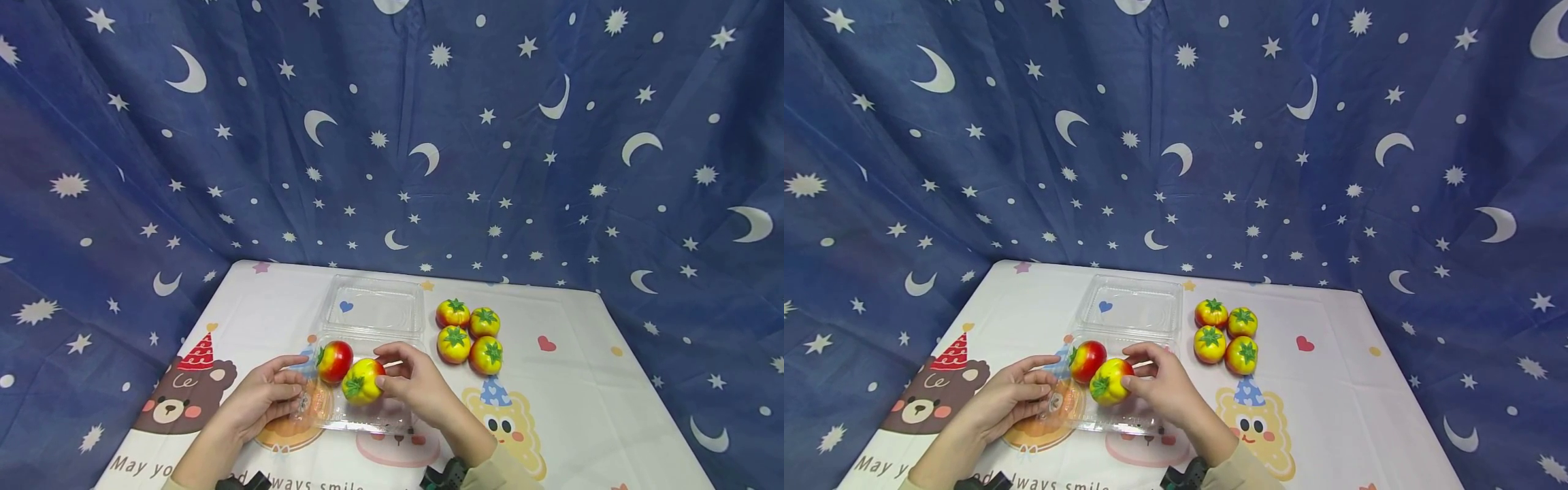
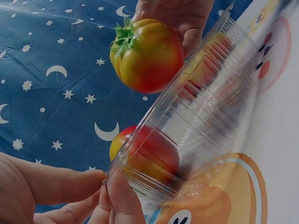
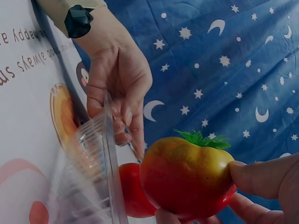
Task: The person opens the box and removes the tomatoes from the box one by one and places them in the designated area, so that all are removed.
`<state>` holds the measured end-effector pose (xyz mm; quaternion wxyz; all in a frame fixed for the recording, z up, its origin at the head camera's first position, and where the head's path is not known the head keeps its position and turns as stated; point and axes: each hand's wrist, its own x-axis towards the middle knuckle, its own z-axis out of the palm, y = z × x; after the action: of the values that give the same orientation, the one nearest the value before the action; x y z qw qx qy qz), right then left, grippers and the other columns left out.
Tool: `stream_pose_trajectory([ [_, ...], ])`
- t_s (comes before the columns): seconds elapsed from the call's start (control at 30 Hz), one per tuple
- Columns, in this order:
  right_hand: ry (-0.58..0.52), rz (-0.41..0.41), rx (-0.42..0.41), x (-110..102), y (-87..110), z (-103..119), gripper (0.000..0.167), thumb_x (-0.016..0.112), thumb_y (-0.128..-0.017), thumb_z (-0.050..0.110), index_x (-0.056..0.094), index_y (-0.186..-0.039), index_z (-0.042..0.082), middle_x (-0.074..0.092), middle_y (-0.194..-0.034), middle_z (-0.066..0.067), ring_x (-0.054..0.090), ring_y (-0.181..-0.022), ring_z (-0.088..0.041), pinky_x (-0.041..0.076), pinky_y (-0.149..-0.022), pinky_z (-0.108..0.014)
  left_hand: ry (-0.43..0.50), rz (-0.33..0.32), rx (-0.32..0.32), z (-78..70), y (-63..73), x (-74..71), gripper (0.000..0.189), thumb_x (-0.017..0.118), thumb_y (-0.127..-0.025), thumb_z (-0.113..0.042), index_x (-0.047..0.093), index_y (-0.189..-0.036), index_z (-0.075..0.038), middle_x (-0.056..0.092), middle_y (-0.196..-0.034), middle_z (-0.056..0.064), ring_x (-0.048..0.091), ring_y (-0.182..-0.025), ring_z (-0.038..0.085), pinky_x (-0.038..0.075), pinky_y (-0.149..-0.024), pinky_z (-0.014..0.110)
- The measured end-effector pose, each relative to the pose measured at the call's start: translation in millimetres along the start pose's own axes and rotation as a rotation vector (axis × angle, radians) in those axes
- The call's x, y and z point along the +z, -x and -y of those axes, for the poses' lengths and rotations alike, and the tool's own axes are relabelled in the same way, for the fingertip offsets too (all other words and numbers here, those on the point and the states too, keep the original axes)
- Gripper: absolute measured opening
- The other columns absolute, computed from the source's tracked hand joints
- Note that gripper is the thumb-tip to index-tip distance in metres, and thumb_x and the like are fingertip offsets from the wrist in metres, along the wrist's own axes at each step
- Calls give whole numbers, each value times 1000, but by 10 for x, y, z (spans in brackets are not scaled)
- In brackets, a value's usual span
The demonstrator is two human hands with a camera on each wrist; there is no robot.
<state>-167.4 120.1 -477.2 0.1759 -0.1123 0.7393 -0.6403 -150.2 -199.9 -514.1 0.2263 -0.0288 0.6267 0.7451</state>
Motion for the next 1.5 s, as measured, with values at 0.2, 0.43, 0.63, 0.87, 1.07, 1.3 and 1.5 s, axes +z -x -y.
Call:
stream_pose_trajectory([
  [0.2, -1, -8, 12, -63, 28, -2, 44, 76, -97, 7, 65, -139, 8, 65, -134, -19, 69, -109, -25, 68, -87, -47, 8, -2, -9, 9, -9, -9, 73, 66, -99, -1, 32, -164, 1, 70, -105, 0, 68, -79, 9, 65, -78, 25],
  [0.43, 8, -22, 7, -143, 61, 4, 44, 76, -97, 9, 64, -139, 7, 65, -137, -20, 70, -109, -25, 67, -88, -48, 8, -4, -11, 21, -14, -17, 73, 66, -99, -1, 32, -164, 0, 70, -106, 1, 68, -79, 10, 65, -78, 25],
  [0.63, 24, -36, -4, -224, 95, -13, 42, 76, -97, 9, 64, -137, 5, 64, -138, -19, 70, -112, -24, 66, -92, -35, 11, -2, -10, 25, -16, -18, 73, 67, -99, -1, 32, -164, 1, 70, -107, 1, 68, -79, 10, 65, -78, 25],
  [0.87, 13, -46, -10, -317, 131, -43, 46, 76, -97, 8, 61, -140, 1, 63, -140, -21, 70, -115, -28, 65, -91, -27, 17, -3, -11, 27, -15, -13, 74, 67, -98, -1, 33, -163, 1, 70, -105, 1, 69, -79, 10, 65, -78, 25],
  [1.07, -9, -64, -5, -383, 162, -49, 47, 76, -97, 7, 60, -140, -1, 61, -142, -22, 69, -117, -27, 66, -90, -29, 14, -2, -10, 21, -14, -10, 74, 67, -99, -1, 32, -164, 1, 70, -107, 1, 69, -79, 10, 65, -78, 24],
  [1.3, -60, -55, 3, -453, 206, -52, 47, 75, -98, 6, 58, -141, -2, 60, -143, -24, 71, -115, -25, 67, -88, -35, 6, -2, -9, 8, -14, -1, 73, 67, -99, -1, 32, -163, 1, 70, -107, 2, 69, -79, 10, 65, -79, 25],
  [1.5, -84, -51, -24, -501, 235, -54, 49, 75, -97, 4, 57, -141, -6, 58, -139, -29, 72, -108, -21, 68, -87, -40, 5, -10, -12, -2, -12, -5, 73, 67, -99, -1, 33, -164, 1, 70, -107, 2, 69, -79, 10, 65, -78, 24],
])
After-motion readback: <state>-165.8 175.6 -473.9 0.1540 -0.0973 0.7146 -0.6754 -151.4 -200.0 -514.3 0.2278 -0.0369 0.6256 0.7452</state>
